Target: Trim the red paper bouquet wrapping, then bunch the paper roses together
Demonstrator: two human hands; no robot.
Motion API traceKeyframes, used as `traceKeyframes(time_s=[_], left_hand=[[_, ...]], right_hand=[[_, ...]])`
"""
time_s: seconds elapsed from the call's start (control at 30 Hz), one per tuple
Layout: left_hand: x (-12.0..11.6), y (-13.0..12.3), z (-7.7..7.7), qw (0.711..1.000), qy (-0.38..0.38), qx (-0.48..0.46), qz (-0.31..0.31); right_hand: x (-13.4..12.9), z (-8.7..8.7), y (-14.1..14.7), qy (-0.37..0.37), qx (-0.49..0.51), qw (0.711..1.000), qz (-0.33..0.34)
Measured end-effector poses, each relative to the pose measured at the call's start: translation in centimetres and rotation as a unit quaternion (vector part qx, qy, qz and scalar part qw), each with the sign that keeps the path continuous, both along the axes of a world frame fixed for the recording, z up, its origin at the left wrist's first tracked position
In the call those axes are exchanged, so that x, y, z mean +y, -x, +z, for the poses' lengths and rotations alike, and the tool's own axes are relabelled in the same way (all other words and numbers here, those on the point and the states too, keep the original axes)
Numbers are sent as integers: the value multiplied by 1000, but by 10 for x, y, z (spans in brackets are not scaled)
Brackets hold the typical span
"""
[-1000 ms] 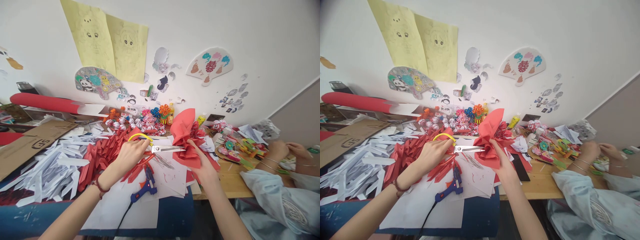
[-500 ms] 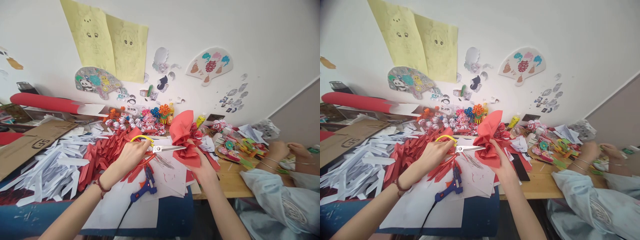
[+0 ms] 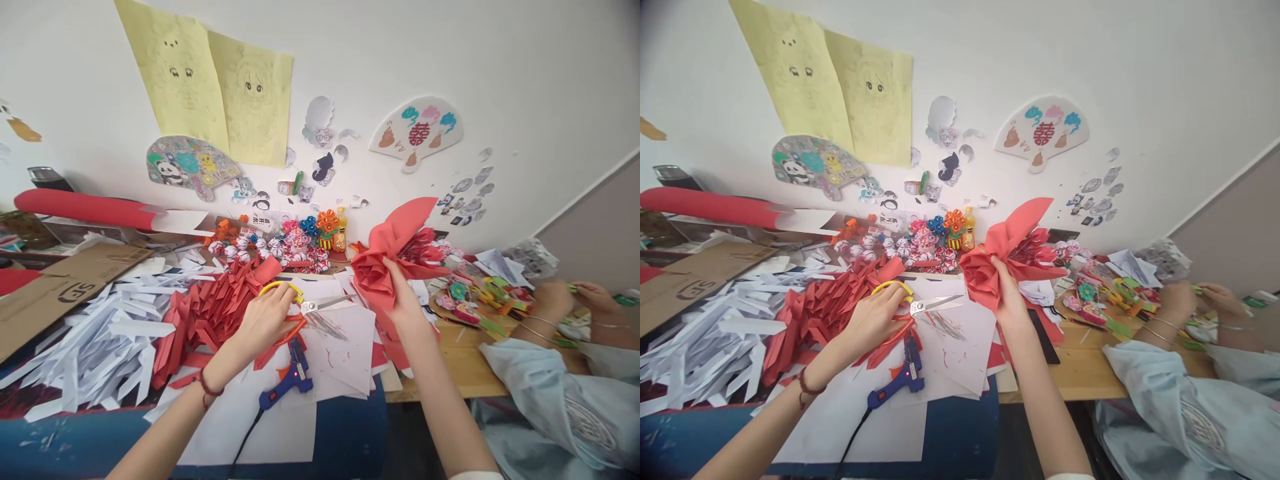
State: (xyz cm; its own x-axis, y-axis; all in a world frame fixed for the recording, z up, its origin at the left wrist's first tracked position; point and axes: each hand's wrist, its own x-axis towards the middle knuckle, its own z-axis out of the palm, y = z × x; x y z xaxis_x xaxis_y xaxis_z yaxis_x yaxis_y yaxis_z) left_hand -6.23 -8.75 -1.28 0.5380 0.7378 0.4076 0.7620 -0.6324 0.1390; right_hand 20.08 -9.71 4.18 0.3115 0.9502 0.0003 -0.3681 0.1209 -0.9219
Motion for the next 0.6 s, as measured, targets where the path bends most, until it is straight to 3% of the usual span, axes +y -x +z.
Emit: traceKeyframes(time_s=[0.1,0.2,0.37,0.6], left_hand=[[-4,5,-9,999,23,-21,28],[-9,12,-20,996,52,-60,45],[-24,26,-34,993,52,-102,21],[-40,43,-45,981,129,-135,45]], right_hand=[[20,-8,-13,-21,-8,998,-66],[38,-25,-29,-49,-111,986,-115],[61,-55,-48,-67,-268,946,-169],[69,-67,-45,-76,-271,937,-206]])
